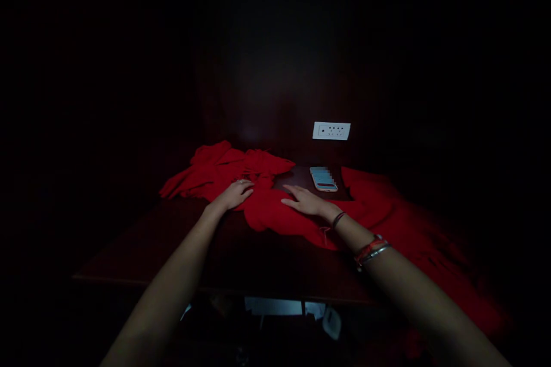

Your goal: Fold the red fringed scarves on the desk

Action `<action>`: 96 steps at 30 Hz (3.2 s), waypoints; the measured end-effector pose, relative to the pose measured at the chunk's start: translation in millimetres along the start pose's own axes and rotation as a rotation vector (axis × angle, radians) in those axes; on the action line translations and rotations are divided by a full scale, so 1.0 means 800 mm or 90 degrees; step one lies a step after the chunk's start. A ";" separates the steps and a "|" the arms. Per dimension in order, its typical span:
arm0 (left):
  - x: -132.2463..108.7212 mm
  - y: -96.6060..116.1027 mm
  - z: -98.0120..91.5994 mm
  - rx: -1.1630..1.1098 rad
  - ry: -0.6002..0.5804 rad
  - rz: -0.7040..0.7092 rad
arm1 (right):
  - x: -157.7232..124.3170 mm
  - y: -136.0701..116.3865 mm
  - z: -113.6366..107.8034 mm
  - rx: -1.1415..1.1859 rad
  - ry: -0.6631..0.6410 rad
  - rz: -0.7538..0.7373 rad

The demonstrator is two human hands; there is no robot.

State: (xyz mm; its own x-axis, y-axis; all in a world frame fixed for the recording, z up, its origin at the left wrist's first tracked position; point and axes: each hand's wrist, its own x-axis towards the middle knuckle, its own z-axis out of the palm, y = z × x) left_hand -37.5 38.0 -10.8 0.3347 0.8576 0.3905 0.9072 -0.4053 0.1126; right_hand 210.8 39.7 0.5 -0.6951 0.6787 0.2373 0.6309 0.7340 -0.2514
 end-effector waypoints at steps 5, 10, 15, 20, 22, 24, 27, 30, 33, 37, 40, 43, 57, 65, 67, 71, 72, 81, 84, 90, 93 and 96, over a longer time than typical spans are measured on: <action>-0.011 -0.016 -0.034 0.064 0.074 -0.270 | 0.005 -0.005 0.013 0.090 -0.066 0.054; -0.025 -0.055 -0.040 -0.232 0.003 -0.328 | 0.030 -0.013 -0.007 0.114 -0.022 0.110; -0.023 -0.065 -0.035 -0.440 0.159 -0.289 | 0.082 -0.040 0.000 0.022 0.043 0.052; -0.021 -0.063 -0.035 -0.474 0.203 -0.283 | 0.123 -0.061 0.017 0.049 0.084 0.139; -0.021 -0.065 -0.030 -0.470 0.195 -0.293 | 0.129 -0.070 0.023 0.075 0.114 0.198; -0.020 -0.069 -0.024 -0.453 0.194 -0.297 | 0.130 -0.080 0.028 0.117 0.092 0.231; -0.019 -0.073 -0.020 -0.367 0.178 -0.301 | 0.128 -0.093 0.035 0.144 0.012 0.257; -0.020 -0.073 -0.021 -0.211 0.128 -0.343 | 0.130 -0.101 0.041 0.142 0.011 0.292; -0.024 -0.069 -0.023 -0.082 0.072 -0.403 | 0.137 -0.109 0.051 0.191 0.029 0.362; -0.028 -0.063 -0.023 -0.013 0.039 -0.438 | 0.140 -0.118 0.058 0.352 0.093 0.408; -0.030 -0.060 -0.024 0.004 0.042 -0.445 | 0.131 -0.118 0.050 0.607 0.141 0.399; -0.029 -0.058 -0.025 0.010 0.053 -0.458 | 0.119 -0.112 0.037 0.744 0.120 0.372; -0.034 -0.048 -0.024 0.057 0.093 -0.496 | 0.121 -0.108 0.052 0.206 0.171 0.196; -0.036 -0.047 -0.036 0.055 0.072 -0.505 | 0.104 -0.119 0.051 0.122 0.084 0.090; -0.040 -0.047 -0.048 0.033 0.032 -0.555 | 0.105 -0.122 0.051 0.142 0.071 0.084; -0.051 -0.053 -0.061 -0.058 -0.079 -0.633 | 0.105 -0.120 0.057 0.141 0.093 0.100; -0.055 -0.057 -0.061 -0.085 -0.092 -0.625 | 0.104 -0.119 0.058 0.135 0.102 0.104; -0.092 -0.078 -0.041 -0.152 0.021 -0.543 | 0.080 -0.127 0.029 0.118 -0.053 0.095; -0.102 -0.076 -0.037 -0.321 0.028 -0.435 | 0.072 -0.133 0.027 0.125 -0.037 0.090; -0.103 -0.089 -0.031 -0.494 0.185 -0.378 | 0.074 -0.140 0.041 0.166 0.043 0.117; -0.103 -0.098 -0.027 -0.390 0.194 -0.401 | 0.074 -0.145 0.045 0.099 -0.011 0.104; -0.105 -0.098 -0.028 -0.276 0.178 -0.424 | 0.075 -0.149 0.039 0.020 -0.095 0.131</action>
State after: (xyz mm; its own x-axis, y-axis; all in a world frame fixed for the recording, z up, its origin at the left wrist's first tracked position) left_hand -142.4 -8.9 -31.8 -0.3634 0.8739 0.3229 0.6950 0.0234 0.7186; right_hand 83.2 -7.8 15.6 -0.5982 0.8004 0.0378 0.7548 0.5787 -0.3089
